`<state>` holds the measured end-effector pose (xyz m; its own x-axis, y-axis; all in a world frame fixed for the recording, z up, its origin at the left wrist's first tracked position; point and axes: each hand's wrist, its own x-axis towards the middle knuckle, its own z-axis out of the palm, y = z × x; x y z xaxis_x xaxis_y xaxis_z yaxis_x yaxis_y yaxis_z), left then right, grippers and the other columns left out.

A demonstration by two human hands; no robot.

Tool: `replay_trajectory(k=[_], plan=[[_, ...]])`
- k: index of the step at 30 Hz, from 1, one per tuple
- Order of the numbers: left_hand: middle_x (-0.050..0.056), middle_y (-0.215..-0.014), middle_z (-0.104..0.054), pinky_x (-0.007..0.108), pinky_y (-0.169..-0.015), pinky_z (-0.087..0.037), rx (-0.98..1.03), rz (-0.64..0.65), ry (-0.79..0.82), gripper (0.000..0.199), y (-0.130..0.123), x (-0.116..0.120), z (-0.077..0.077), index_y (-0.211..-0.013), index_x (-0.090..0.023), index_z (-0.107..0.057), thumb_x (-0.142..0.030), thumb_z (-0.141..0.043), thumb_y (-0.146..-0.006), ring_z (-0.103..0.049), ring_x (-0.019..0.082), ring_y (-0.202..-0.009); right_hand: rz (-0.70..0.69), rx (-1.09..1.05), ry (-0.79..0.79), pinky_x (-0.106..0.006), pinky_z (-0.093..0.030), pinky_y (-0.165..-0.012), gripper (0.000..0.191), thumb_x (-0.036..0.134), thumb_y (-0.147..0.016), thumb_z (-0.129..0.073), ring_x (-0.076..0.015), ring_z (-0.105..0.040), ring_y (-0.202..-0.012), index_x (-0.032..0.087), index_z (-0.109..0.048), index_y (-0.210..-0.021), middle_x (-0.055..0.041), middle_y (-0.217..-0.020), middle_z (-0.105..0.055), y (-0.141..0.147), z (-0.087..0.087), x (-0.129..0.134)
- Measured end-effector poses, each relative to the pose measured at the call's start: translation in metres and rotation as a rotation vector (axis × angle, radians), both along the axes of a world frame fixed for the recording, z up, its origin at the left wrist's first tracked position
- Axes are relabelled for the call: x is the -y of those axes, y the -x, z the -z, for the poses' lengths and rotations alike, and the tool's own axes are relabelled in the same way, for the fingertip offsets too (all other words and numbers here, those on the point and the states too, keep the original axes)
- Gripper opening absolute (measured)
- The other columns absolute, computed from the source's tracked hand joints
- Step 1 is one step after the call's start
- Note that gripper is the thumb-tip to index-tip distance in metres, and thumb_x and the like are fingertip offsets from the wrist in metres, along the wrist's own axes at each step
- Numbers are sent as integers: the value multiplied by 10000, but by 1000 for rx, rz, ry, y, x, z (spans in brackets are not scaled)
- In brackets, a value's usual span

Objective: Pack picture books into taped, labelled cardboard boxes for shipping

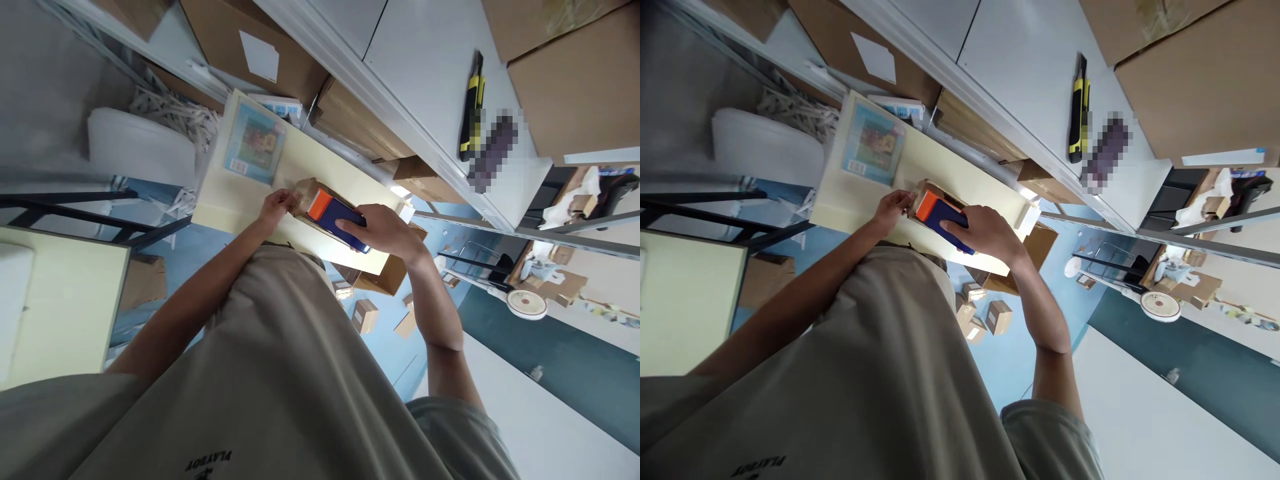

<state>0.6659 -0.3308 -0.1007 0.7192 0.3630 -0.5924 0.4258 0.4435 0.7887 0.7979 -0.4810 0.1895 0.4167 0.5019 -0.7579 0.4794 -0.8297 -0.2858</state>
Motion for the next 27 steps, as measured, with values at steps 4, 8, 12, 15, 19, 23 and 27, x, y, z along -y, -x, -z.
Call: replay_trajectory(k=[4, 8, 12, 15, 19, 23, 27], plan=[[78, -924, -720, 329, -721, -475, -51, 73, -197, 549, 11, -15, -3, -972, -201, -672, -640, -861, -703, -627, 188, -802, -16, -29, -1, -315, -350, -612, 627, 771, -1021, -509, -174, -600, -624, 201, -646, -797, -51, -674, -674, 1, -2, -2], [192, -1633, -503, 480, -1020, -540, 278, 406, -257, 1093, 25, -48, -36, -1595, -301, -451, -548, -921, -640, -574, 357, -1382, -43, -35, 12, -326, -338, -605, 605, 733, -1031, -522, -176, -579, -598, 197, -647, -780, -56, -640, -653, 0, -3, -1], [182, -1737, -368, 563, -1248, -379, 486, 662, -460, 1280, 7, -58, -81, -1680, -283, -386, -468, -1002, -573, -353, 444, -1583, -45, -30, 6, -330, -345, -626, 586, 732, -1018, -556, -192, -602, -633, 192, -668, -821, -64, -656, -664, -2, -5, 0], [153, -1582, -572, 553, -1268, -355, 565, 695, -531, 1048, -20, -51, -99, -1514, -267, -605, -410, -1012, -559, -455, 433, -1514, -62, 1, 12, -338, -346, -635, 555, 709, -1006, -598, -209, -617, -660, 192, -672, -816, -72, -661, -664, -2, -11, -3], [108, -1355, -716, 533, -1236, -388, 606, 738, -530, 764, -39, -45, -103, -1245, -278, -745, -339, -1018, -534, -582, 398, -1382, -85, 51, 2, -347, -356, -629, 532, 675, -1012, -599, -228, -617, -665, 196, -666, -790, -77, -637, -632, -2, -16, -12], [103, -1286, -727, 518, -1179, -445, 554, 717, -513, 682, -37, -46, -104, -1148, -268, -753, -315, -1014, -520, -601, 387, -1336, -123, 90, -90, -336, -365, -616, 549, 715, -991, -602, -235, -618, -688, 194, -665, -831, -70, -633, -600, -6, -13, -23], [108, -1275, -716, 493, -1145, -473, 517, 684, -511, 676, -35, -49, -102, -1143, -243, -740, -321, -999, -524, -618, 381, -1292, -124, 74, -90, -334, -370, -611, 552, 708, -1001, -585, -237, -619, -700, 179, -660, -864, -74, -657, -595, -13, -12, -30]])
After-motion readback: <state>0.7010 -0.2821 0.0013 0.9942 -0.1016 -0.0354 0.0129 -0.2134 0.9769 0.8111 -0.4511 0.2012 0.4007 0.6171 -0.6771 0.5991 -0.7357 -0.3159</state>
